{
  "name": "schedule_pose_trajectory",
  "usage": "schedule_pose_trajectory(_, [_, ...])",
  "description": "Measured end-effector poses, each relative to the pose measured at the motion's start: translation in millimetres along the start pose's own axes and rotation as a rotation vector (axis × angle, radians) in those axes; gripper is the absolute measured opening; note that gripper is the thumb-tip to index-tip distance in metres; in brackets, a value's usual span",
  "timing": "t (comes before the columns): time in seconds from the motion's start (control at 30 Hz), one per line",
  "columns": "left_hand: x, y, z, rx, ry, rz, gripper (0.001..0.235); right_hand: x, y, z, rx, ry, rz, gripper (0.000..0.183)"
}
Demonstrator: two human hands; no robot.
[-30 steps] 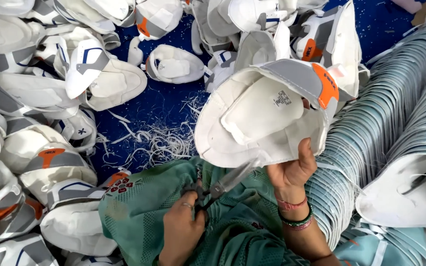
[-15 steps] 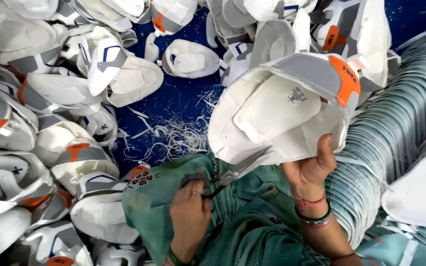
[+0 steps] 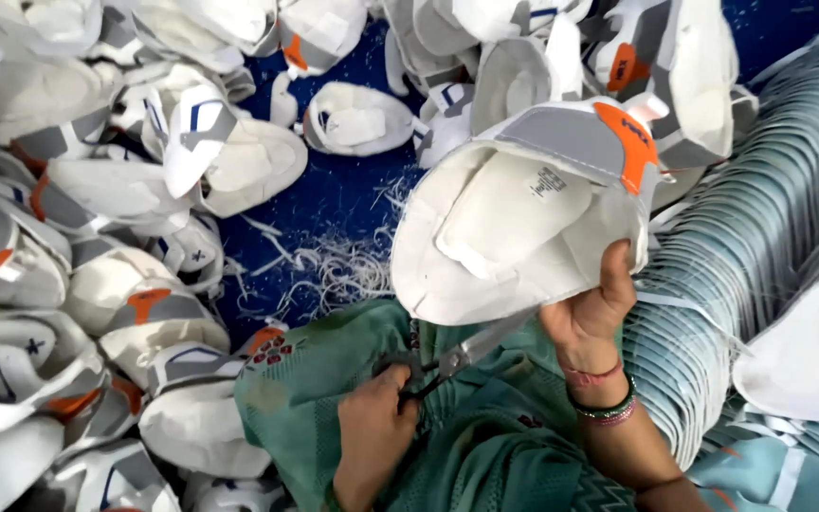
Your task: The person trims excess material and threads from shoe uppers using scissors.
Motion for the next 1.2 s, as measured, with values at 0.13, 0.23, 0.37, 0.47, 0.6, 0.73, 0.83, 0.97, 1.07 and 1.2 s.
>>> schedule_pose_trajectory(0.13, [4.4, 1.9, 2.8, -0.134, 0.076, -0.112, 0.035, 8.0, 4.9, 4.2, -0.006, -0.029, 0.001, 0.069])
schedule_pose_trajectory(0.23, [11.9, 7.3, -3.8, -0.030, 0.038, -0.102, 0.035, 0.3, 9.8, 11.4, -0.009, -0.050, 0.009, 0.071])
schedule_pose_trajectory(0.37, [17.7, 22.2, -14.4, -0.107, 0.043, -0.235, 0.032, 3.5, 22.7, 21.1, -0.006, -0.051, 0.019, 0.073])
schedule_pose_trajectory(0.47, [-0.4, 20.6, -4.1, -0.233, -0.082, -0.383, 0.027, 7.7, 24.9, 21.3, -0.005, -0.024, -0.049, 0.074])
schedule_pose_trajectory(0.6, [-37.7, -11.4, 37.8, -0.123, -0.323, -0.401, 0.046, -8.0, 12.0, 15.4, 0.061, 0.012, -0.066, 0.073])
schedule_pose_trajectory(0.73, [-1.8, 2.3, 44.3, -0.147, -0.358, -0.663, 0.035, -32.6, -23.9, -7.2, 0.223, 0.001, 0.009, 0.070])
schedule_pose_trajectory(0.83, [6.0, 5.3, 43.1, -0.199, -0.301, -0.750, 0.024, -10.1, -37.0, -16.3, 0.241, -0.025, -0.058, 0.065])
schedule_pose_trajectory(0.97, [-22.6, -5.4, 35.4, -0.067, -0.251, -0.667, 0.027, 8.3, -43.0, -6.1, 0.245, -0.048, -0.116, 0.054])
schedule_pose_trajectory(1.07, [-34.2, -13.7, 22.4, -0.091, -0.072, -0.627, 0.034, 3.4, -36.5, 1.7, 0.193, -0.163, -0.125, 0.050])
schedule_pose_trajectory(1.2, [-6.0, -8.3, 2.4, -0.160, 0.128, -0.607, 0.038, 6.8, -31.3, 4.1, 0.130, -0.212, -0.174, 0.048])
Point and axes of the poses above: each hand's wrist, its own z-axis towards the middle knuckle, its own x-axis out of the palm, y = z × x, the point moved 5 cm from there along z, towards the middle knuckle, and after that the axes turned 3 degrees about z, right-handed, at the moved point
